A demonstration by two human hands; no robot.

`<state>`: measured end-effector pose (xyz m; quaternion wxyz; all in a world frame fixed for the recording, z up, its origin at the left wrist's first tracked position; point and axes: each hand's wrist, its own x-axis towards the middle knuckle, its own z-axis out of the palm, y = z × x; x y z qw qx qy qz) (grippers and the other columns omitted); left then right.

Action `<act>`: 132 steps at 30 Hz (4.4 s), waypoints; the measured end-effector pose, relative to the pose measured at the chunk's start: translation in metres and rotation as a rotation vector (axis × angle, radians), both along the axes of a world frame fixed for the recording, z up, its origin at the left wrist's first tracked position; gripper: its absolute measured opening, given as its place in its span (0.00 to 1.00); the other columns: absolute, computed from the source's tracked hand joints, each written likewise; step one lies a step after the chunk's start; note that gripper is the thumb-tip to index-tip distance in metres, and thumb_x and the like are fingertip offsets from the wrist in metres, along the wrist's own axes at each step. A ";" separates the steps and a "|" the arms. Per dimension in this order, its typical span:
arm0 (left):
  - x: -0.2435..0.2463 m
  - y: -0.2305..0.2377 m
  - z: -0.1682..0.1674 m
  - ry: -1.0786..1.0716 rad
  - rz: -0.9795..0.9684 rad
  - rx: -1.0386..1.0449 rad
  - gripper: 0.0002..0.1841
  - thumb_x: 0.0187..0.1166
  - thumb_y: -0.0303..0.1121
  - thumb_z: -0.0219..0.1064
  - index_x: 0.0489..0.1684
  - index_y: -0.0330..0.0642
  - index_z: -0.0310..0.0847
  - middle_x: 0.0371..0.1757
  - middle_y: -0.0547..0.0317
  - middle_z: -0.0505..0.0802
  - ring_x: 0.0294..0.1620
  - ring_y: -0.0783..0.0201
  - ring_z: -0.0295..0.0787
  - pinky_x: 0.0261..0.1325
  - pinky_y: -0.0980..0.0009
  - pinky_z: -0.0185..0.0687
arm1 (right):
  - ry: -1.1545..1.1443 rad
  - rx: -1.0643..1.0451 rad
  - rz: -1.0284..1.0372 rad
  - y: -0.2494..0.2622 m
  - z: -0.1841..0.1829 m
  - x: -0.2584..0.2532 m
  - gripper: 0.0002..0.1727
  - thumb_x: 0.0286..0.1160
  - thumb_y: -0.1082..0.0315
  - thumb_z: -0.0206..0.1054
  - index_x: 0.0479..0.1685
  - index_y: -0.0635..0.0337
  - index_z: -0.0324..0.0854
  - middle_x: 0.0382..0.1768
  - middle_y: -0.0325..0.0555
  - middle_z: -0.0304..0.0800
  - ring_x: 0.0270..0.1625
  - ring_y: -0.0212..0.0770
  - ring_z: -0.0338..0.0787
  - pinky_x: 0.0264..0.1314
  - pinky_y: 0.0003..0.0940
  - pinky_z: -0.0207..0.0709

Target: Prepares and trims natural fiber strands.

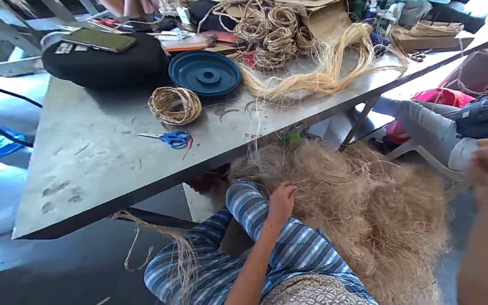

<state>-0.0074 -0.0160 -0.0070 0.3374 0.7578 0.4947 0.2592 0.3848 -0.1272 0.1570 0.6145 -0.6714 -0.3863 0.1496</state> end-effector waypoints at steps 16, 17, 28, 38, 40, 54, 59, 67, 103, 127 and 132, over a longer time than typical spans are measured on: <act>-0.136 -0.083 0.053 -1.379 -0.397 -0.772 0.09 0.82 0.39 0.67 0.38 0.51 0.93 0.19 0.78 0.87 0.14 0.88 0.76 0.18 0.91 0.68 | 0.286 -0.152 0.572 0.065 -0.103 -0.228 0.07 0.83 0.74 0.59 0.41 0.59 0.83 0.23 0.27 0.86 0.16 0.17 0.71 0.17 0.14 0.63; -0.133 -0.085 0.052 -1.521 -0.351 -0.844 0.08 0.82 0.39 0.67 0.38 0.52 0.91 0.19 0.78 0.85 0.14 0.87 0.75 0.18 0.90 0.68 | 0.290 -0.154 0.588 0.064 -0.103 -0.235 0.08 0.82 0.74 0.59 0.41 0.60 0.84 0.23 0.26 0.86 0.16 0.17 0.71 0.17 0.13 0.63; -0.055 -0.077 0.076 -1.290 0.476 -0.736 0.15 0.91 0.23 0.51 0.39 0.35 0.85 0.31 0.59 0.93 0.27 0.74 0.87 0.31 0.81 0.83 | 0.357 0.015 0.793 0.053 -0.094 -0.282 0.08 0.81 0.77 0.59 0.41 0.60 0.84 0.32 0.32 0.94 0.18 0.16 0.75 0.18 0.12 0.67; -0.020 -0.066 0.069 -1.255 0.569 -0.581 0.12 0.87 0.20 0.56 0.44 0.27 0.88 0.39 0.52 0.97 0.43 0.67 0.95 0.54 0.72 0.89 | 0.027 -0.194 0.844 0.039 -0.112 -0.290 0.06 0.73 0.73 0.65 0.33 0.62 0.87 0.24 0.30 0.87 0.23 0.16 0.80 0.28 0.13 0.74; -0.017 -0.065 0.068 -1.239 0.570 -0.599 0.11 0.87 0.20 0.57 0.45 0.27 0.88 0.37 0.54 0.96 0.40 0.68 0.94 0.52 0.73 0.89 | 0.022 -0.266 0.844 0.039 -0.110 -0.286 0.06 0.71 0.73 0.64 0.31 0.60 0.87 0.22 0.28 0.85 0.22 0.15 0.77 0.26 0.13 0.71; -0.018 -0.052 0.080 -1.269 0.547 -0.792 0.08 0.85 0.19 0.59 0.45 0.30 0.86 0.33 0.58 0.92 0.32 0.70 0.89 0.45 0.76 0.88 | -0.027 -0.620 0.948 0.021 -0.117 -0.255 0.06 0.70 0.71 0.67 0.28 0.58 0.85 0.18 0.27 0.79 0.19 0.18 0.73 0.25 0.18 0.67; -0.016 -0.046 0.085 -1.274 0.523 -0.812 0.08 0.86 0.19 0.58 0.48 0.29 0.85 0.34 0.58 0.92 0.32 0.71 0.89 0.45 0.76 0.88 | -0.047 -0.682 0.969 0.011 -0.129 -0.242 0.06 0.70 0.70 0.67 0.27 0.57 0.84 0.17 0.27 0.78 0.19 0.20 0.73 0.25 0.21 0.67; -0.013 -0.039 0.087 -1.302 0.530 -0.873 0.08 0.86 0.20 0.59 0.51 0.29 0.85 0.33 0.56 0.92 0.32 0.69 0.90 0.45 0.74 0.89 | -0.147 -0.746 0.913 0.002 -0.135 -0.230 0.06 0.71 0.70 0.67 0.28 0.59 0.86 0.18 0.31 0.80 0.20 0.23 0.75 0.28 0.24 0.69; -0.128 -0.058 0.098 -1.171 0.466 -0.055 0.16 0.90 0.32 0.49 0.36 0.57 0.84 0.23 0.80 0.82 0.19 0.85 0.71 0.24 0.88 0.69 | -0.182 -0.563 1.053 0.010 -0.143 -0.185 0.15 0.85 0.63 0.63 0.41 0.66 0.91 0.24 0.38 0.88 0.26 0.23 0.80 0.35 0.22 0.76; -0.385 -0.144 0.085 -1.553 0.780 0.244 0.23 0.93 0.37 0.38 0.27 0.44 0.76 0.16 0.67 0.78 0.13 0.76 0.72 0.19 0.83 0.73 | -0.148 -0.530 0.885 0.075 -0.173 -0.156 0.11 0.82 0.70 0.65 0.42 0.67 0.91 0.25 0.35 0.89 0.27 0.19 0.81 0.37 0.19 0.78; -0.374 -0.137 0.081 -1.610 0.919 0.281 0.29 0.96 0.40 0.26 0.29 0.43 0.72 0.15 0.66 0.77 0.11 0.75 0.70 0.16 0.84 0.70 | -0.072 -0.468 0.853 0.077 -0.186 -0.162 0.12 0.83 0.69 0.64 0.40 0.68 0.90 0.25 0.32 0.87 0.25 0.18 0.79 0.35 0.18 0.76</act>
